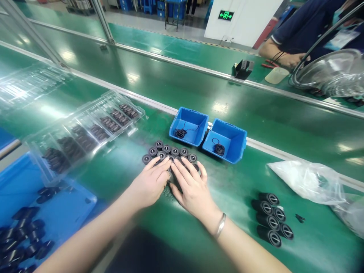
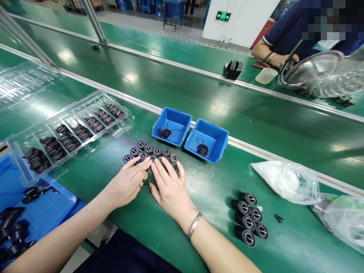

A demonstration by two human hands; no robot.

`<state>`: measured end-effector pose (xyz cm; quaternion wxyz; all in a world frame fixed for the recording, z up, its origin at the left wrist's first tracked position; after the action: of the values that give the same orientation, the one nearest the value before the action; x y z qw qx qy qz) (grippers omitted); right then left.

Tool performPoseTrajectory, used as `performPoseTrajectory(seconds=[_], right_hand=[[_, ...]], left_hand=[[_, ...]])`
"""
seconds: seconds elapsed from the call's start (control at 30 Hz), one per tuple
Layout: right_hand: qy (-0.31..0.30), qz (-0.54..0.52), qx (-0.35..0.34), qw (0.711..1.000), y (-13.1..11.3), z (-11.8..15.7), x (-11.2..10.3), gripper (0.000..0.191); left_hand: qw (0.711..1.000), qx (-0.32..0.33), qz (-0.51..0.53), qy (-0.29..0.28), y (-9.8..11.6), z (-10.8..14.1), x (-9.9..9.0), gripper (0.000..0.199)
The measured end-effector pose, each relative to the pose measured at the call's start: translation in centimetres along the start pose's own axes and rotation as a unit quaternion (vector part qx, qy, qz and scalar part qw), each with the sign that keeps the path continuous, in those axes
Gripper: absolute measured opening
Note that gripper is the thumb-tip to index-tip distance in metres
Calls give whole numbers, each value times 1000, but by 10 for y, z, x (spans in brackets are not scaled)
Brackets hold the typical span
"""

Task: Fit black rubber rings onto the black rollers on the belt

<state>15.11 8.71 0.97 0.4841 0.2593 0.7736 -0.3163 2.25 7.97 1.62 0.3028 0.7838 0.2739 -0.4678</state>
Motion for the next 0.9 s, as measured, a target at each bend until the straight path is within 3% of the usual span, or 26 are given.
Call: performPoseTrajectory(seconds=[0.23, 0.43, 0.53, 0.63, 0.73, 0.9], right_hand=[[-8, -16, -15, 1000, -2, -3, -2, 50], [15, -4, -18, 1000, -3, 1, -4, 52], [41, 5, -25, 999, -6, 5, -10, 53], [56, 10, -10, 998, -3, 9, -15, 52], [63, 10, 9, 998, 1, 12, -17, 50], [64, 14, -7, 998, -2, 15, -18, 48]], left_hand=[[1000, -3, -7, -26, 2, -1, 3, 25], [1000, -16, -9, 25, 4, 2, -8, 23], [992, -90, -1, 86, -7, 19, -25, 22], [965, -206, -2, 163, -26, 47, -40, 18], [944, -289, 14, 161, -40, 69, -37, 18], [953, -271, 33, 134, -35, 70, -23, 23]])
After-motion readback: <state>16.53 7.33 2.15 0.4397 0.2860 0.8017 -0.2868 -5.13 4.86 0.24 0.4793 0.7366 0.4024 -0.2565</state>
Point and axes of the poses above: each hand's wrist, its own z-axis away from the middle knuckle, its own x-axis out of the palm, y = z × x, the point moved 6 cm from there along -z, towards the middle knuckle
